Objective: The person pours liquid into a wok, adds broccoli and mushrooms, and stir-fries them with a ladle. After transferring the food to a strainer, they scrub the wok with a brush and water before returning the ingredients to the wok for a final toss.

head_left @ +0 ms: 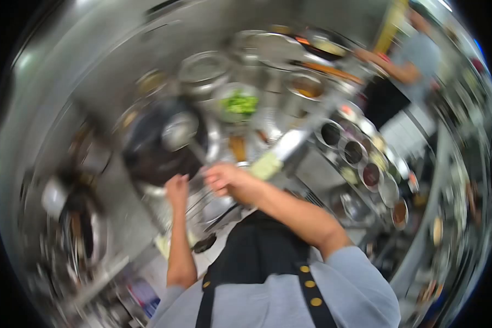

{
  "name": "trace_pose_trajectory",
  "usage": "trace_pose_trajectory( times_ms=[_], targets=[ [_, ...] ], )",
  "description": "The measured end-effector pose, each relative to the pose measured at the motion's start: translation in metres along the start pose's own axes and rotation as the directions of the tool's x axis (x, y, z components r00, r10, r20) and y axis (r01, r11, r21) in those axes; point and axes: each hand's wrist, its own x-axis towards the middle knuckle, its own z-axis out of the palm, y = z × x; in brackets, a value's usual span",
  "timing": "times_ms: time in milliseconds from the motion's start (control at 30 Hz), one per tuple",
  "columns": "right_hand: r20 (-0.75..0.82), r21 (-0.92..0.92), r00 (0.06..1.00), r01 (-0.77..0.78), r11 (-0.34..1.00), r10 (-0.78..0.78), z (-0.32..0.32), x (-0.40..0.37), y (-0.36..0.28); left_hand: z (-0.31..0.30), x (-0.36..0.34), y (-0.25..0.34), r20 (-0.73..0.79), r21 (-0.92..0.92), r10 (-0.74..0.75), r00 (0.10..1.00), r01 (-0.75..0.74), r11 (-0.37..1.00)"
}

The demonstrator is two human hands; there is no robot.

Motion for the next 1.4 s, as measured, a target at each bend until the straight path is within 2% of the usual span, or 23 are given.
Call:
trace_pose_trajectory(
  times_ms=[33, 100, 233, 267, 300, 333, 367, 433, 467, 567, 633, 667, 700, 767, 800, 833, 900, 933, 1100, 1200, 1267, 1300, 1400],
  targets=[
    [-0.189, -0.134, 0.978, -0.120, 0.984, 0.094, 0.017, 0.004, -0.018, -0.009, 0.004, 0.008, -0.026, 0.000, 0.033, 0.999, -0.033, 0.999],
    [-0.200, -0.033, 0.951, -0.248, 0.968, 0.237, -0.013, 0.038, -0.024, -0.014, 0.005, 0.019, -0.072, -0.026, 0.062, 0.995, -0.064, 0.998],
    [-0.234, -0.260, 0.961, -0.207, 0.943, 0.146, -0.027, 0.077, -0.014, -0.030, 0.002, 0.024, -0.067, -0.059, 0.072, 0.995, -0.076, 0.995],
    [-0.323, -0.598, 0.946, -0.180, 0.781, -0.029, -0.021, 0.079, -0.012, -0.034, 0.001, 0.024, -0.047, -0.055, 0.045, 0.998, -0.048, 0.997],
    [-0.336, -0.846, 0.915, -0.191, 0.497, -0.222, -0.016, 0.078, -0.012, -0.037, 0.000, 0.025, -0.026, -0.050, 0.018, 0.999, -0.019, 0.999],
    [-0.281, -0.934, 0.887, -0.165, 0.318, -0.366, -0.028, 0.079, -0.005, -0.038, -0.003, 0.027, -0.018, -0.054, 0.015, 1.000, -0.016, 0.998],
    [-0.291, -0.931, 0.886, -0.174, 0.321, -0.362, -0.034, 0.076, -0.001, -0.037, -0.007, 0.028, -0.096, -0.032, 0.052, 0.994, -0.055, 0.998],
    [-0.108, -0.985, 0.803, -0.006, 0.173, -0.586, -0.033, 0.065, -0.003, -0.038, -0.011, 0.028, -0.169, -0.015, 0.098, 0.981, -0.102, 0.995],
    [-0.270, -0.910, 0.823, -0.048, 0.412, -0.500, -0.026, 0.052, -0.006, -0.038, -0.015, 0.028, -0.176, -0.017, 0.086, 0.981, -0.091, 0.996],
    [-0.404, -0.843, 0.837, -0.184, 0.505, -0.368, -0.043, 0.022, -0.015, -0.022, -0.020, 0.017, -0.173, 0.021, 0.101, 0.980, -0.099, 0.995],
    [-0.216, -0.973, 0.711, -0.102, 0.206, -0.670, -0.086, 0.005, -0.005, -0.023, -0.018, 0.030, -0.097, -0.062, -0.005, 0.995, -0.001, 0.998],
    [-0.193, -0.981, 0.682, -0.128, 0.145, -0.705, -0.104, -0.007, -0.004, -0.012, -0.018, 0.022, -0.162, 0.008, 0.107, 0.981, -0.107, 0.994],
    [-0.166, -0.985, 0.663, -0.148, 0.089, -0.730, -0.119, -0.020, -0.004, -0.016, -0.016, 0.030, -0.067, -0.025, 0.060, 0.996, -0.062, 0.998],
    [-0.034, -0.994, 0.651, 0.056, 0.093, -0.759, -0.143, -0.046, -0.005, -0.016, -0.017, 0.039, -0.047, -0.045, 0.049, 0.998, -0.051, 0.998],
    [-0.347, -0.897, 0.764, -0.101, 0.431, -0.543, -0.106, -0.078, -0.026, -0.014, -0.018, 0.039, -0.083, -0.001, 0.107, 0.991, -0.108, 0.994],
    [-0.349, -0.896, 0.756, -0.096, 0.434, -0.554, -0.111, -0.097, -0.032, -0.012, -0.019, 0.042, -0.119, 0.047, 0.162, 0.980, -0.157, 0.986],
    [-0.378, -0.690, 0.807, 0.081, 0.719, -0.454, -0.122, -0.132, -0.038, -0.013, -0.026, 0.063, -0.140, 0.084, 0.133, 0.981, -0.122, 0.989],
    [-0.359, -0.616, 0.814, 0.161, 0.771, -0.457, -0.124, -0.154, -0.045, -0.013, -0.028, 0.077, -0.161, 0.121, 0.092, 0.983, -0.073, 0.990],
    [-0.399, -0.527, 0.769, 0.253, 0.811, -0.499, -0.158, -0.274, -0.068, 0.020, -0.038, 0.164, -0.164, 0.045, 0.101, 0.981, -0.095, 0.994],
    [-0.495, -0.492, 0.698, 0.267, 0.829, -0.518, -0.185, -0.343, -0.063, 0.063, -0.041, 0.219, 0.041, -0.180, 0.177, 0.983, -0.167, 0.969],
    [-0.534, -0.471, 0.669, 0.272, 0.839, -0.517, -0.201, -0.382, -0.060, 0.091, -0.042, 0.260, 0.171, -0.263, 0.159, 0.972, -0.111, 0.958],
    [-0.590, -0.411, 0.635, 0.295, 0.862, -0.499, -0.207, -0.398, -0.059, 0.104, -0.042, 0.280, 0.300, -0.334, 0.149, 0.942, -0.042, 0.942],
    [-0.689, -0.335, 0.545, 0.344, 0.877, -0.477, -0.228, -0.427, -0.061, 0.139, -0.046, 0.344, 0.406, -0.385, 0.265, 0.874, -0.100, 0.918]
  ],
)
